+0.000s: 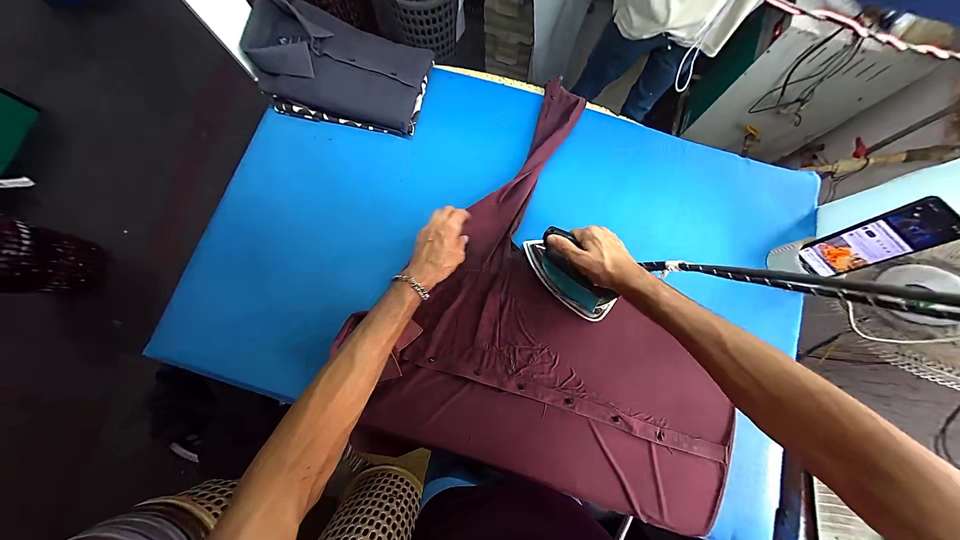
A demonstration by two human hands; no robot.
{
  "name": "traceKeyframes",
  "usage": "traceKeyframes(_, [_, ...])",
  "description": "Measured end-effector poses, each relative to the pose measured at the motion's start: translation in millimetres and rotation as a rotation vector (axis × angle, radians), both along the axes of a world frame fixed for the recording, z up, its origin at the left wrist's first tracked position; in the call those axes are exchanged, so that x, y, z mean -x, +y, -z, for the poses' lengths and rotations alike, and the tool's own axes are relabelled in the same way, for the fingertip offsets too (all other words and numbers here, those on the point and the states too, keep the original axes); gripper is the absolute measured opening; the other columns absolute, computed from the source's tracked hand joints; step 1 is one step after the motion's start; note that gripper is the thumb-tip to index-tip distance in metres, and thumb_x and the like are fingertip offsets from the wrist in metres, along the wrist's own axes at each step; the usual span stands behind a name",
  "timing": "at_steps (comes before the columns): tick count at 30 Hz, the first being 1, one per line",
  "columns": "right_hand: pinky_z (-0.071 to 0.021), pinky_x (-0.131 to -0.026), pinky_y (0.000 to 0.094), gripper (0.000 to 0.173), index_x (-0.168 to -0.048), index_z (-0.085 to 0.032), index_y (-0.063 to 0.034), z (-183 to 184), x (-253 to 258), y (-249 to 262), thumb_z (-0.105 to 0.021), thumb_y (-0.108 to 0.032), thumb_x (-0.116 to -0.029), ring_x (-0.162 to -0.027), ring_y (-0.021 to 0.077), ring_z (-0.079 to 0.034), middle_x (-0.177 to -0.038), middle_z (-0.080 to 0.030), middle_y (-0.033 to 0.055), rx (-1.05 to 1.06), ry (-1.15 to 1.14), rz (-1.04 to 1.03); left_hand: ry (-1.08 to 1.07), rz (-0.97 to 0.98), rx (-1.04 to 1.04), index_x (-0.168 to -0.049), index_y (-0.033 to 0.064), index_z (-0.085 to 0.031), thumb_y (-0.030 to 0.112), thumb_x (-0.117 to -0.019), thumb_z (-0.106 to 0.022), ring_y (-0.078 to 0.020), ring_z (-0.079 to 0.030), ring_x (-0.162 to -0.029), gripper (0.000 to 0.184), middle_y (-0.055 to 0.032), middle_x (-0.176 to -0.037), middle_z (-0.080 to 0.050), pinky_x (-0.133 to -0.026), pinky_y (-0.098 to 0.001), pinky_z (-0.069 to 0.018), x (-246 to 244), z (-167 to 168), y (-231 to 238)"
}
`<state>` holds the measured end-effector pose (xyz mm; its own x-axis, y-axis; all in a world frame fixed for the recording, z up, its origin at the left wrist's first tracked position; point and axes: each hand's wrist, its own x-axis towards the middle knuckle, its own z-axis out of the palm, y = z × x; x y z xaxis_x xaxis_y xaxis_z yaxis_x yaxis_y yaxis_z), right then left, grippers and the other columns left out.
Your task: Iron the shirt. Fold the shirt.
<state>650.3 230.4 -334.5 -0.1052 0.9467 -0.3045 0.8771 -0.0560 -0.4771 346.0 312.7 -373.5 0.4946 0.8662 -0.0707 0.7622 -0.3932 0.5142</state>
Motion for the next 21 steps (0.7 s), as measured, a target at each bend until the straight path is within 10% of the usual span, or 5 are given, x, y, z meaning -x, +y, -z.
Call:
traceKeyframes(5, [-0.0517,-0.056,0.0573,0.077,-0.076,-0.061,-0.0059,4,5,-54,-0.031,-0.073,-0.1003,-0.059,0.0312,-0.063,-0.066,-0.061,0.0126,0.066,0.113,0.536,0.133,-0.204,0.132,-0.116,-0.0059,-0.062,0.044,-0.1045,-0.056,-0.0447,-0.065,-0.107,0.052,-0.0271,-0.114,-0.064,-0.088,-0.0651,-0.0523,87,35,-19])
traceKeyframes(12, [-0.0485,-0.057,0.0517,0.063,-0.081,-0.063,-0.0113,3,87,-77,-0.037,-0.065,-0.1016,-0.062,0.0269,-0.062,-0.062,-0.056,0.0062,0.037,0.015,-0.424,0.08,-0.065,0.02,-0.106,0.0014,-0.061,0.036,-0.1117,-0.039,-0.0422,-0.07,-0.081,0.041,-0.0209,-0.08,-0.065,-0.071,-0.0605,-0.0548,112,52,-12])
traceKeyframes(21, [-0.047,-0.059,0.0541,0.069,-0.076,-0.059,-0.0101,1,97,-2,-0.032,-0.067,-0.1021,-0.064,0.0282,-0.061,-0.065,-0.056,0.0081,0.013,0.037,0.079,0.091,0.053,-0.095,-0.102,0.0028,-0.062,0.037,-0.1118,-0.038,-0.0393,-0.068,-0.07,0.043,-0.0174,-0.07,-0.063,-0.065,-0.0553,-0.0547,126,56,-3])
